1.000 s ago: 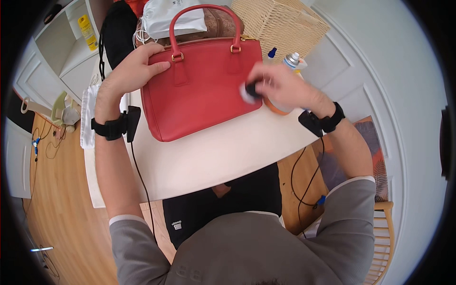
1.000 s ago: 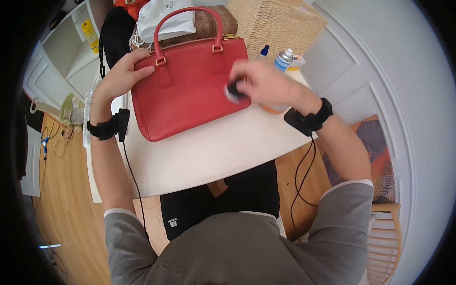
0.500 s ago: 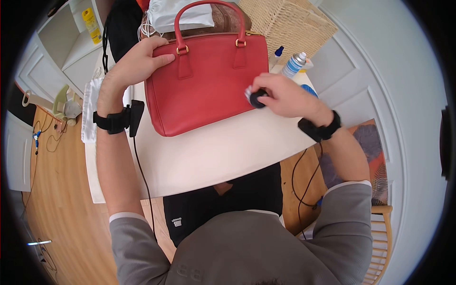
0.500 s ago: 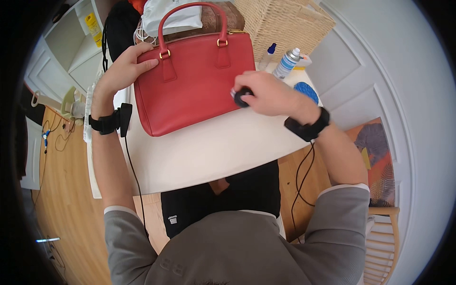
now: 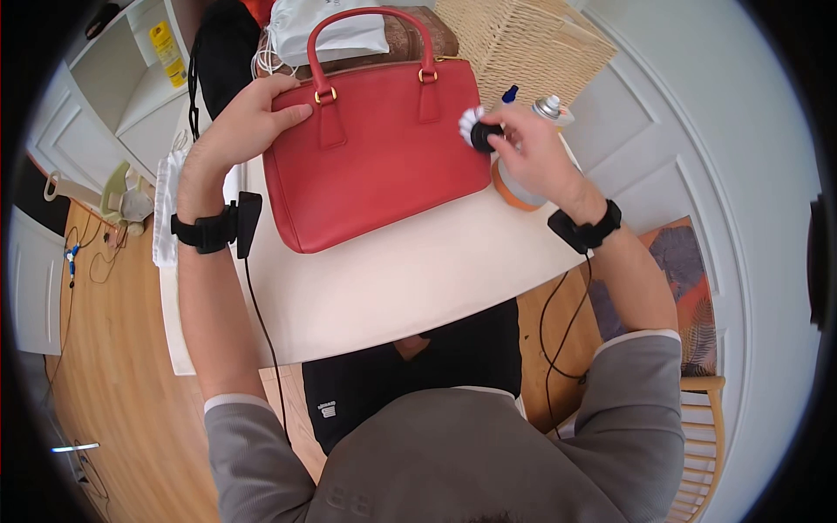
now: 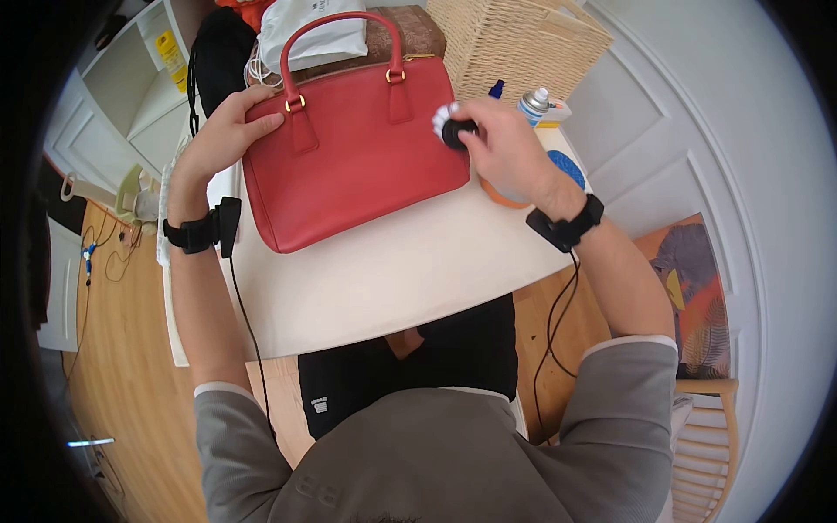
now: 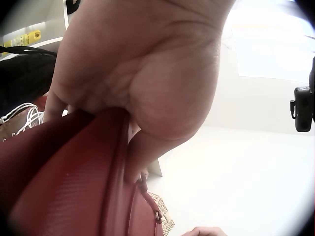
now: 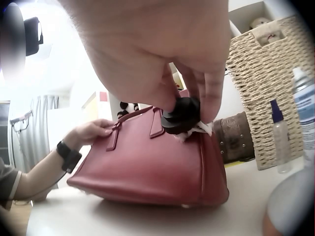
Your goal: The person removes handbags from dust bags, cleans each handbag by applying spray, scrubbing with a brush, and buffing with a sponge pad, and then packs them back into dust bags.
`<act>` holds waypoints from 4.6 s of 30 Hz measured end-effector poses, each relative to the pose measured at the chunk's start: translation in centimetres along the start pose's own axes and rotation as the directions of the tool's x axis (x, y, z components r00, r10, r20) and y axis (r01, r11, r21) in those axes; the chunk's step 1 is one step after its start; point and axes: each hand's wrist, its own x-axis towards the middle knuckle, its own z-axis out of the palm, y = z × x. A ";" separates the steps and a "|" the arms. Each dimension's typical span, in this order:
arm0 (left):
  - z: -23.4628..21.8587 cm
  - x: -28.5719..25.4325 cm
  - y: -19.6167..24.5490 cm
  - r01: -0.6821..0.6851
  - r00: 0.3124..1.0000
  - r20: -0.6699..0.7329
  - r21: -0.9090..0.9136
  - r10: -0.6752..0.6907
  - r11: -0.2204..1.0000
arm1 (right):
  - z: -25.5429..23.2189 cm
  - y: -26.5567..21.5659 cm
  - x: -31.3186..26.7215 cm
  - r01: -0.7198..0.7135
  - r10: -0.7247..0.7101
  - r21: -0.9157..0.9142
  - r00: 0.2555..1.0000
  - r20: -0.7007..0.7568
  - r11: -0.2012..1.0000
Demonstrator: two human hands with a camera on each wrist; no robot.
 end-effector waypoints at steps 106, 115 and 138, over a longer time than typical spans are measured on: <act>4.6 0.8 11.6 0.012 0.970 -0.241 0.145 0.024 0.989 | 1.4 -3.8 6.5 0.403 -0.176 0.675 0.908 -0.380 0.619; -1.6 -1.5 7.6 -0.113 0.920 -0.389 -0.139 0.051 0.984 | 0.0 -3.3 6.0 0.222 -0.235 0.646 0.970 -0.068 0.730; 0.6 -2.5 7.8 -0.144 0.926 -0.364 -0.096 0.100 0.985 | 2.9 -3.1 6.4 0.518 -0.419 0.259 0.836 -0.355 0.815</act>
